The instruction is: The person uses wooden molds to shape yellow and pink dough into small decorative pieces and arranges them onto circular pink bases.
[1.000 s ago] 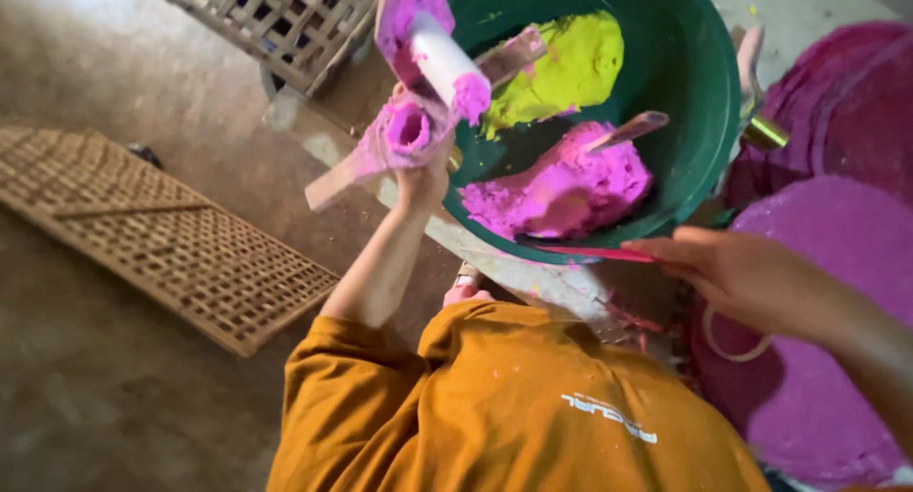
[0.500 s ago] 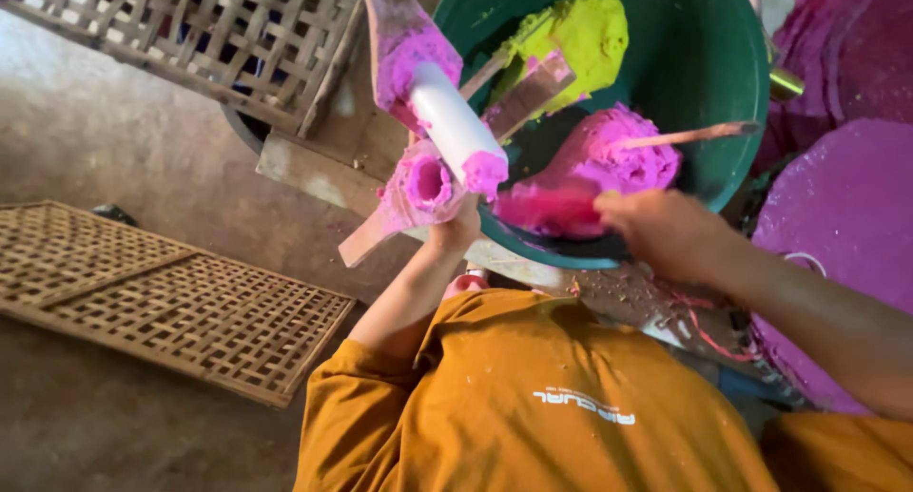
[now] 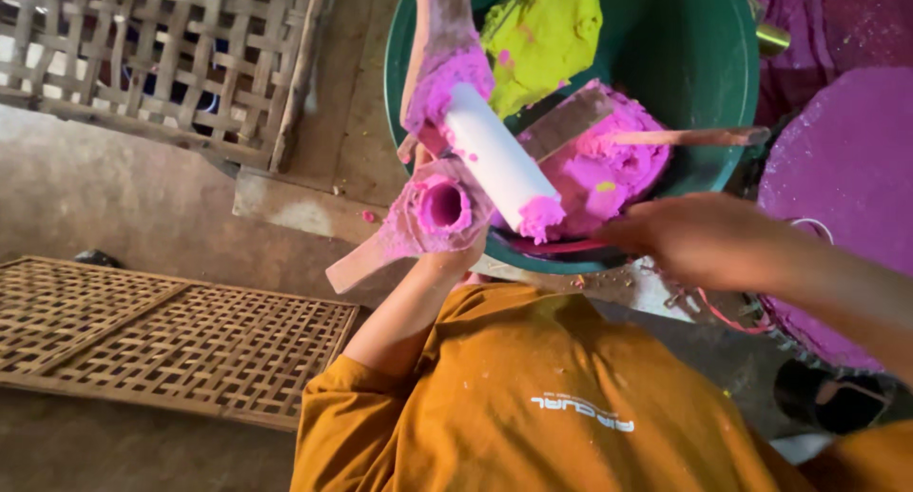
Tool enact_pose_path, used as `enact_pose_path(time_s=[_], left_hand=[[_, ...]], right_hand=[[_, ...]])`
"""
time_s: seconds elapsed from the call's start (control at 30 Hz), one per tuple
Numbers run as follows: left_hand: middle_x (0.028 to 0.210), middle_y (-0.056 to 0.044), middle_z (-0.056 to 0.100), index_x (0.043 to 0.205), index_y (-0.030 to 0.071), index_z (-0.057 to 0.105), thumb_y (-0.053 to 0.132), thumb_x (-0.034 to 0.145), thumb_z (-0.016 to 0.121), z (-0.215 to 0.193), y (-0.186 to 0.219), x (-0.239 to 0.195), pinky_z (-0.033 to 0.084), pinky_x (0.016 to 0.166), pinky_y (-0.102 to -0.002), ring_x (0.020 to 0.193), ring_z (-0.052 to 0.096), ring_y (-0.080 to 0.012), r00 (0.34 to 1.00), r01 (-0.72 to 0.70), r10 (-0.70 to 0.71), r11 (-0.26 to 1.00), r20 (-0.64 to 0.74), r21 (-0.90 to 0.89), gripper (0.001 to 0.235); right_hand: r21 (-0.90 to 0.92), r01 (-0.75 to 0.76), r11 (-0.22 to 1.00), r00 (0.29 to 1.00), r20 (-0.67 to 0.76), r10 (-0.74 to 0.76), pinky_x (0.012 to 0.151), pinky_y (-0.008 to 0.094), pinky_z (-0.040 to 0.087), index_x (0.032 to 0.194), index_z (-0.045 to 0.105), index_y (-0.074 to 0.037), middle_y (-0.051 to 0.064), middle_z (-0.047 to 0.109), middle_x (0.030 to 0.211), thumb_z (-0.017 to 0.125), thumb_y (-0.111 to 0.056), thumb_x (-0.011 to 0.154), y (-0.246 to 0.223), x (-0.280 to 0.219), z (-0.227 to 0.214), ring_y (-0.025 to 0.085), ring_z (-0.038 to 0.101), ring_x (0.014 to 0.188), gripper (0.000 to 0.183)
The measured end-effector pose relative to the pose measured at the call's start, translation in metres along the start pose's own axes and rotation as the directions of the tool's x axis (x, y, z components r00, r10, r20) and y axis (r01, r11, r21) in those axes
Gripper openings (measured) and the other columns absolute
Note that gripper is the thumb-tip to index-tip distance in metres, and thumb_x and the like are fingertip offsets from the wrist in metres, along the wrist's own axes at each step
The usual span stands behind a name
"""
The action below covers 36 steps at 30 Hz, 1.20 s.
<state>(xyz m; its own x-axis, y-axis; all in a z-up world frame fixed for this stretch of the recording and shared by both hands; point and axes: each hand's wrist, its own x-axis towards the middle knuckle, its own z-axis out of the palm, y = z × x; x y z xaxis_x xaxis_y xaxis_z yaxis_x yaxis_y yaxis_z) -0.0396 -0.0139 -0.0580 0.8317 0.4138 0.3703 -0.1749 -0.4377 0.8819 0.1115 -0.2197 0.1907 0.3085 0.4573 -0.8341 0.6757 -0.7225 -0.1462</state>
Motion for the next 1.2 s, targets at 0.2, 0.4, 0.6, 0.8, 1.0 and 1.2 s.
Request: enact_pose_path(time_s=[0.2,0.4,0.6,0.8,1.0,1.2], left_hand=[[0.093,-0.010,0.066,0.101,0.003,0.066,0.001,0.094,0.060,-0.003,0.002,0.004,0.052,0.069,-0.039,0.083,0.065,-0.0258,1.000,-0.019,0.019,1.000,-0.004,0.008,0.009],[0.093,-0.010,0.066,0.101,0.003,0.066,0.000,0.094,0.060,-0.002,0.006,0.006,0.052,0.068,-0.039,0.083,0.064,-0.0257,1.000,-0.016,0.016,1.000,0.014,0.000,0.009],[0.092,-0.010,0.066,0.101,0.003,0.066,0.000,0.094,0.060,-0.003,0.010,0.014,0.051,0.068,-0.039,0.083,0.064,-0.0255,1.000,-0.010,0.010,1.000,-0.006,-0.005,0.009],[0.092,-0.010,0.066,0.101,0.004,0.066,0.000,0.094,0.060,-0.012,0.031,0.028,0.051,0.068,-0.039,0.083,0.064,-0.0254,0.996,-0.007,0.001,0.998,-0.093,-0.062,0.009],[0.092,-0.010,0.065,0.101,0.004,0.065,0.000,0.094,0.061,-0.012,0.030,0.030,0.050,0.068,-0.039,0.083,0.064,-0.0252,0.987,0.028,-0.052,0.987,-0.150,-0.160,0.009],[0.091,-0.010,0.065,0.100,0.004,0.065,0.000,0.094,0.061,-0.006,0.017,0.012,0.049,0.068,-0.038,0.083,0.063,-0.0251,0.987,0.096,-0.115,0.983,-0.113,-0.158,0.009]], right_hand=[[0.084,0.091,0.992,0.987,-0.140,-0.079,0.087,0.038,0.055,0.145,0.058,-0.043,-0.003,0.073,0.116,0.056,-0.026,0.093,0.006,-0.006,-0.025,0.020,0.073,0.101,0.054],[0.075,0.121,0.990,0.987,0.092,-0.128,0.081,0.034,0.058,0.146,0.055,-0.049,-0.002,0.068,0.098,0.057,-0.027,0.098,0.049,-0.009,-0.013,0.014,0.070,0.092,0.053],[-0.159,0.017,0.987,0.990,-0.134,-0.039,0.071,0.046,0.058,0.132,0.058,-0.029,0.004,0.072,0.094,0.051,-0.032,0.097,0.004,-0.019,-0.015,0.027,0.074,0.085,0.036],[-0.255,-0.143,0.956,0.967,-0.240,0.081,0.066,0.050,0.057,0.118,0.058,-0.025,0.008,0.073,0.090,0.048,-0.028,0.100,-0.028,0.003,0.011,0.034,0.074,0.084,0.021],[-0.147,0.009,0.989,0.889,-0.452,-0.075,0.074,0.050,0.057,0.104,0.074,-0.019,0.011,0.075,0.095,0.055,-0.043,0.098,0.031,0.069,0.004,0.034,0.073,0.086,0.032],[-0.144,0.113,0.983,0.878,-0.449,-0.167,0.085,0.045,0.055,0.103,0.077,-0.027,0.005,0.076,0.101,0.055,-0.049,0.093,0.055,0.018,-0.017,0.030,0.072,0.096,0.033]])
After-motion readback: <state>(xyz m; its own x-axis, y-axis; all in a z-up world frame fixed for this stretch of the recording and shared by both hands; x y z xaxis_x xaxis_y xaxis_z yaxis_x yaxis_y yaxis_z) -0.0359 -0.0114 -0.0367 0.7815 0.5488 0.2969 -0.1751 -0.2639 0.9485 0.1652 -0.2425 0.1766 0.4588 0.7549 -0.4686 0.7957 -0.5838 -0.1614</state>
